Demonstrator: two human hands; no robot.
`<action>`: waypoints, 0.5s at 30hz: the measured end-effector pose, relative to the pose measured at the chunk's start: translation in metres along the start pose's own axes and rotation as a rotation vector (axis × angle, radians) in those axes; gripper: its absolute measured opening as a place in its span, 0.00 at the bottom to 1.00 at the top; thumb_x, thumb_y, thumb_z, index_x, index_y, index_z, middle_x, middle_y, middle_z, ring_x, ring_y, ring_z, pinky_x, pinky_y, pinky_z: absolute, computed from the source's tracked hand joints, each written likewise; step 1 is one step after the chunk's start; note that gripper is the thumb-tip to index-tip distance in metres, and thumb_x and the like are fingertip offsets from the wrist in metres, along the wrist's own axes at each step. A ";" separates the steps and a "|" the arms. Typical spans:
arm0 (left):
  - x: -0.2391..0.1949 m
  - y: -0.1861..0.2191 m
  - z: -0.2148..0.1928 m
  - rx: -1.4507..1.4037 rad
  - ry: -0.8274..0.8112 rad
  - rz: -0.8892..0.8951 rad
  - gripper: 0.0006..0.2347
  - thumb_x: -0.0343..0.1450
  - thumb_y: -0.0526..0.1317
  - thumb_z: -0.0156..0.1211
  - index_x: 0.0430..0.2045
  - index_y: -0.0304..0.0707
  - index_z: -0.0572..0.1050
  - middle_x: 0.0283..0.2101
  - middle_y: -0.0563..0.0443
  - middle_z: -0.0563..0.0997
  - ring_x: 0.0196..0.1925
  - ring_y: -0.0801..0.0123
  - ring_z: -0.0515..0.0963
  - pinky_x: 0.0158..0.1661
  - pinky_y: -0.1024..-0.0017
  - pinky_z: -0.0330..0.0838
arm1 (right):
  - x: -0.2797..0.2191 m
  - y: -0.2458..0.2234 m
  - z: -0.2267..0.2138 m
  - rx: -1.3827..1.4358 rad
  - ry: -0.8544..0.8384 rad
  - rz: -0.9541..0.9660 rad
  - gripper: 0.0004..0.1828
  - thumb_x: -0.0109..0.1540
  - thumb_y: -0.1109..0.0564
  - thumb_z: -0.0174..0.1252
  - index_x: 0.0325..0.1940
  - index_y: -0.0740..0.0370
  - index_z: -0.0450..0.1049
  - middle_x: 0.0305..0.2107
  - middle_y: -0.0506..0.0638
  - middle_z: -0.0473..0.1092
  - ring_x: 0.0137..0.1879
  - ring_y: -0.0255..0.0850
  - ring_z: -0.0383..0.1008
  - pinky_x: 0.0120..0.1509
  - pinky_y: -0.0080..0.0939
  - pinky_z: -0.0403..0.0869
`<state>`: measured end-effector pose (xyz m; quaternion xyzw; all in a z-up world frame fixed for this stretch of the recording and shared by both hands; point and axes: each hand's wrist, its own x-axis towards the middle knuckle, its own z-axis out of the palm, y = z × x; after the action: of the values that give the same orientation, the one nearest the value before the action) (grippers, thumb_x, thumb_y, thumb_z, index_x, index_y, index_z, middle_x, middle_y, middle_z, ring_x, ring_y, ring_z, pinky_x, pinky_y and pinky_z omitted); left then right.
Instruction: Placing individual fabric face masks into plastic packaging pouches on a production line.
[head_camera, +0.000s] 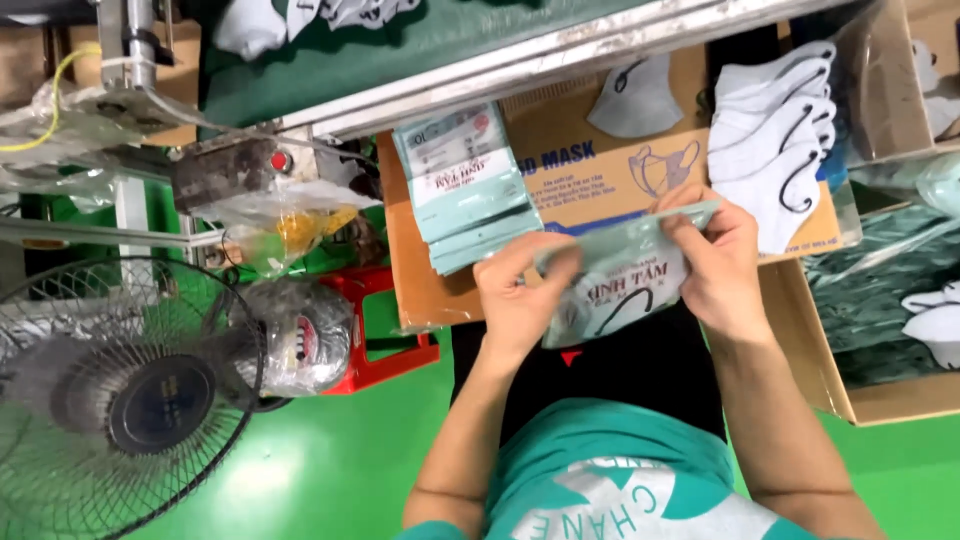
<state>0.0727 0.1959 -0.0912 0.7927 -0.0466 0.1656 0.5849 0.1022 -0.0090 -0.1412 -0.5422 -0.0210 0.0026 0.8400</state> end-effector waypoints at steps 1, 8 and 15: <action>0.004 -0.001 0.001 0.000 0.001 0.002 0.02 0.69 0.27 0.64 0.32 0.28 0.81 0.30 0.48 0.83 0.29 0.69 0.81 0.36 0.76 0.74 | 0.005 0.000 -0.002 0.000 -0.001 -0.002 0.03 0.67 0.69 0.54 0.41 0.67 0.71 0.39 0.48 0.70 0.46 0.33 0.66 0.53 0.33 0.65; 0.016 -0.014 0.012 -0.009 -0.090 0.006 0.05 0.66 0.29 0.70 0.32 0.32 0.81 0.34 0.50 0.84 0.38 0.66 0.82 0.42 0.71 0.76 | 0.014 0.019 -0.014 0.127 -0.145 0.173 0.02 0.64 0.69 0.59 0.40 0.67 0.73 0.37 0.49 0.72 0.45 0.34 0.72 0.50 0.35 0.71; 0.076 -0.016 0.061 0.045 -0.172 0.221 0.09 0.68 0.33 0.73 0.39 0.37 0.79 0.40 0.47 0.83 0.45 0.57 0.82 0.47 0.68 0.76 | 0.054 -0.023 -0.030 -0.619 0.097 -0.026 0.05 0.62 0.66 0.65 0.41 0.66 0.78 0.33 0.50 0.73 0.39 0.36 0.71 0.44 0.37 0.69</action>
<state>0.1616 0.1529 -0.0977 0.8070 -0.1799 0.1613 0.5389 0.1566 -0.0446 -0.1313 -0.7713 0.0124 -0.0405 0.6351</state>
